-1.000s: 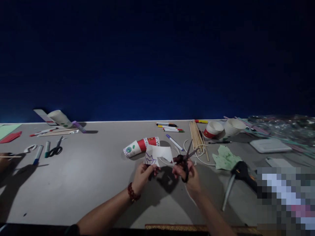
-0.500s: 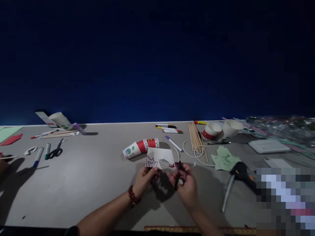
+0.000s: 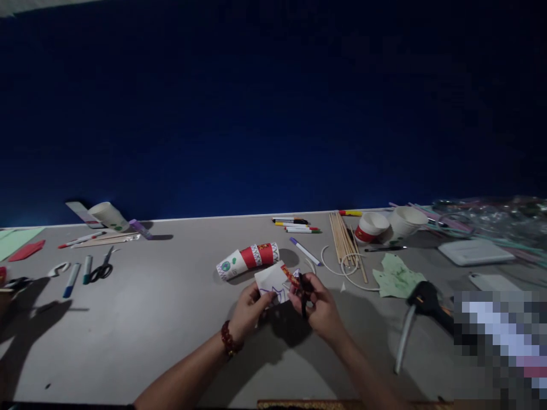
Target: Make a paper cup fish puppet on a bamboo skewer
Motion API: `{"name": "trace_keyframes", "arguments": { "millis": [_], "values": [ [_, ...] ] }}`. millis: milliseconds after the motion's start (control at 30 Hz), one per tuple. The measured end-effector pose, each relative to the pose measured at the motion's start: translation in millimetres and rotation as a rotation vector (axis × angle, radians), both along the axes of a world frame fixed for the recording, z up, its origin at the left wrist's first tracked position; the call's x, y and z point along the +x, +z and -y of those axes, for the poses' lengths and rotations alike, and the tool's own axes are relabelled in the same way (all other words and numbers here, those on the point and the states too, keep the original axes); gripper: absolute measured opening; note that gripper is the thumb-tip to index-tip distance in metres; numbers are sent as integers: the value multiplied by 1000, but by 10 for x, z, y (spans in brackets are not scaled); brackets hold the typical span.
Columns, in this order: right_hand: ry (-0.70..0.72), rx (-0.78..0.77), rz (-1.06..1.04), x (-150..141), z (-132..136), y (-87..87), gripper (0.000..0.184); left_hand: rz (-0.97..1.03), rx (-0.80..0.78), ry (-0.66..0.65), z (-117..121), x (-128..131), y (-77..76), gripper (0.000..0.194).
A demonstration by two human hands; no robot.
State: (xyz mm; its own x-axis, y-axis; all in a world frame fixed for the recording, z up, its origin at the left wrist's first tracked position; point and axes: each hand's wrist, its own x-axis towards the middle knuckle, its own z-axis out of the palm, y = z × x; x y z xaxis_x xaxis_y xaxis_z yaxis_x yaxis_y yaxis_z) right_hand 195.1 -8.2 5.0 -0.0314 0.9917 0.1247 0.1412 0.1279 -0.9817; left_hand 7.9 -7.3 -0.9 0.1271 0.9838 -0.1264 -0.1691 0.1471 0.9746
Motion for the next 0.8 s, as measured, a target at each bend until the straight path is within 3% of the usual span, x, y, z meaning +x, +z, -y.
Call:
{"name": "trace_keyframes", "arguments": {
  "millis": [167, 400, 667, 800],
  "values": [
    [7, -94, -134, 103, 241, -12, 31, 60, -33, 124, -31, 3, -20, 34],
    [144, -432, -15, 11, 712, -252, 30, 281, -107, 252, -32, 64, 52, 39],
    [236, -547, -93, -231, 512, -85, 46, 258, -115, 252, 60, 110, 57, 35],
    [207, -544, -122, -313, 468, -89, 58, 250, -108, 234, 91, 107, 23, 32]
  ]
}}
